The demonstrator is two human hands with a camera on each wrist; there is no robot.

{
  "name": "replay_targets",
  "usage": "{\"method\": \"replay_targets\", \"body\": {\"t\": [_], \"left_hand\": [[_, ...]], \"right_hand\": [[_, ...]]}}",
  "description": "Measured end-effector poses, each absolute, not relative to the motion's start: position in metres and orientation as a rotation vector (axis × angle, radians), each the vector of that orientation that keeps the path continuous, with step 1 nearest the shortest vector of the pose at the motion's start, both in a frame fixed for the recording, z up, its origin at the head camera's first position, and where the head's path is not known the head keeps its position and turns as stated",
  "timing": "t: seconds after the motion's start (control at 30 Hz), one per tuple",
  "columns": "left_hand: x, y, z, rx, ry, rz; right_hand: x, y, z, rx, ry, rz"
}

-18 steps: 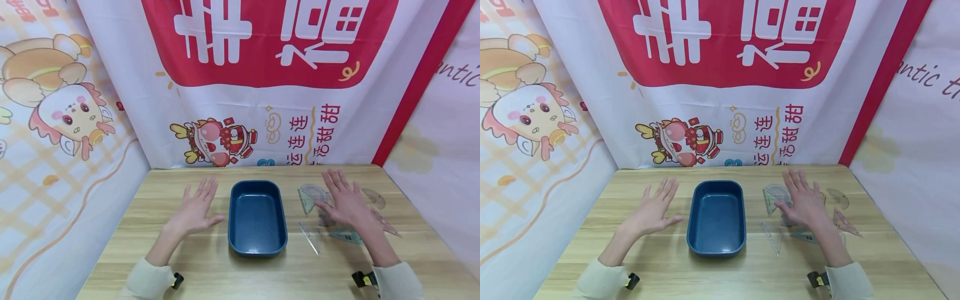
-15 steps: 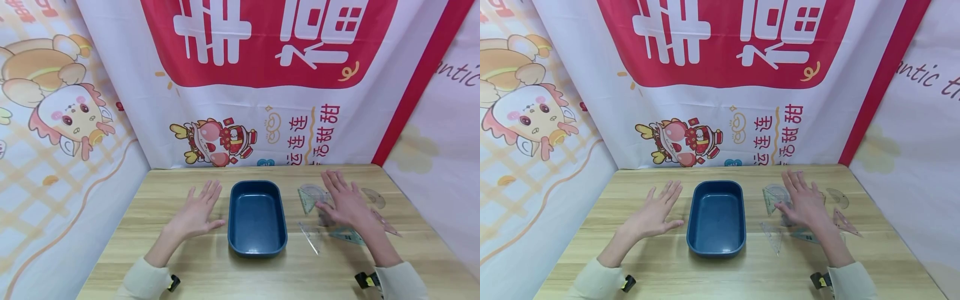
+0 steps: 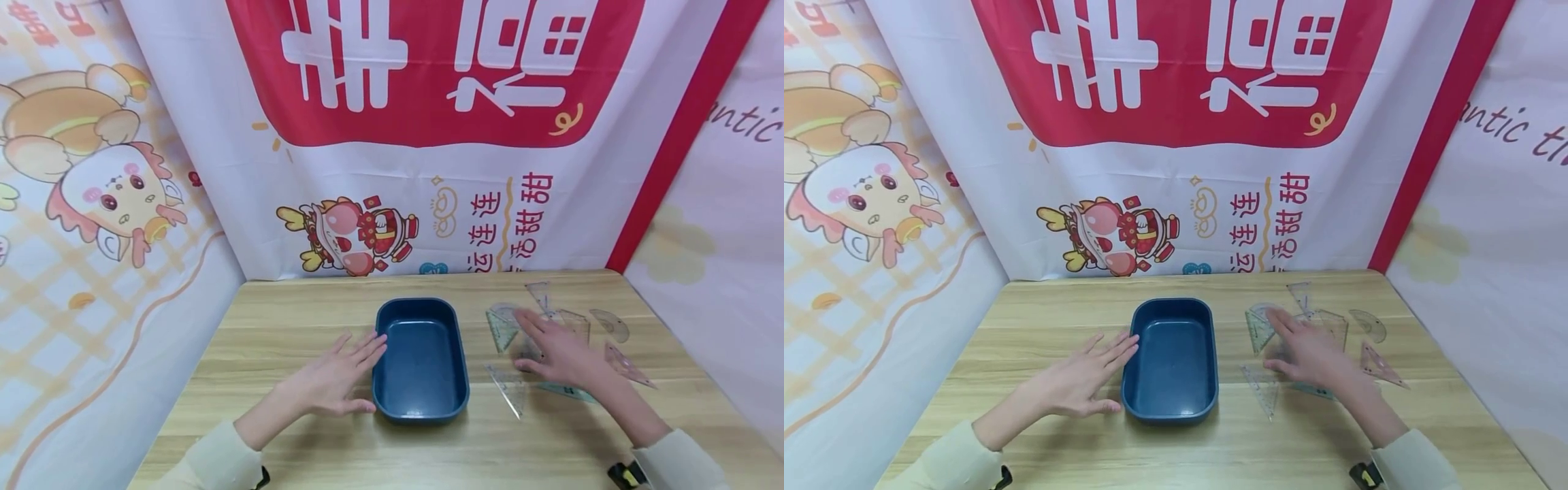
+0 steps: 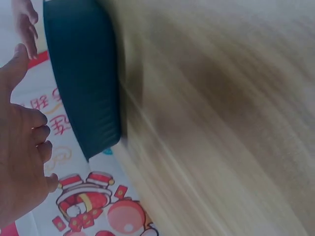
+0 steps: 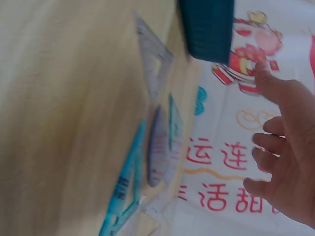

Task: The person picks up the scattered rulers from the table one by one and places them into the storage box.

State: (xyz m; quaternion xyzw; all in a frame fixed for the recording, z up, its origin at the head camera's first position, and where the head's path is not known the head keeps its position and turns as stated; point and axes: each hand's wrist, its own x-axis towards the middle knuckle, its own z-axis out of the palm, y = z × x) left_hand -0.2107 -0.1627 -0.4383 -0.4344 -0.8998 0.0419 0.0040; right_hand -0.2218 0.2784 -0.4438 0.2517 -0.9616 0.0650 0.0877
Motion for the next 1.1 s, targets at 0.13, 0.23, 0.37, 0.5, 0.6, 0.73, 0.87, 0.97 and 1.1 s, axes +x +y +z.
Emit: {"method": "replay_targets", "body": {"t": [0.13, 0.23, 0.37, 0.5, 0.6, 0.73, 0.87, 0.97, 1.1], "left_hand": [[-0.207, -0.162, -0.443, -1.435, -2.805, 0.153], [-0.205, -0.164, -0.447, -1.479, -2.796, 0.153], [-0.204, -0.167, -0.449, -1.511, -2.783, 0.148], [-0.204, -0.166, -0.451, -1.527, -2.774, 0.164], [-0.203, -0.165, -0.452, -1.535, -2.779, 0.182], [-0.201, -0.165, -0.453, -1.534, -2.803, 0.184], [-0.2, -0.165, -0.454, -1.529, -2.824, 0.17], [-0.201, -0.165, -0.454, -1.521, -2.815, 0.166], [-0.202, -0.165, -0.455, -1.515, -2.801, 0.168]], "right_hand": [[-0.216, 0.273, -0.454, 0.85, -2.89, 0.258], [-0.212, 0.269, -0.462, 0.936, -2.921, 0.301], [-0.207, 0.263, -0.473, 0.964, -2.971, 0.314], [-0.204, 0.257, -0.482, 0.936, -2.993, 0.279], [-0.202, 0.252, -0.486, 0.899, -3.02, 0.265], [-0.202, 0.245, -0.488, 0.858, -3.059, 0.241], [-0.205, 0.24, -0.489, 0.86, -3.075, 0.252], [-0.21, 0.236, -0.487, 0.83, -3.102, 0.256], [-0.217, 0.231, -0.484, 0.729, -3.194, 0.268]]}}
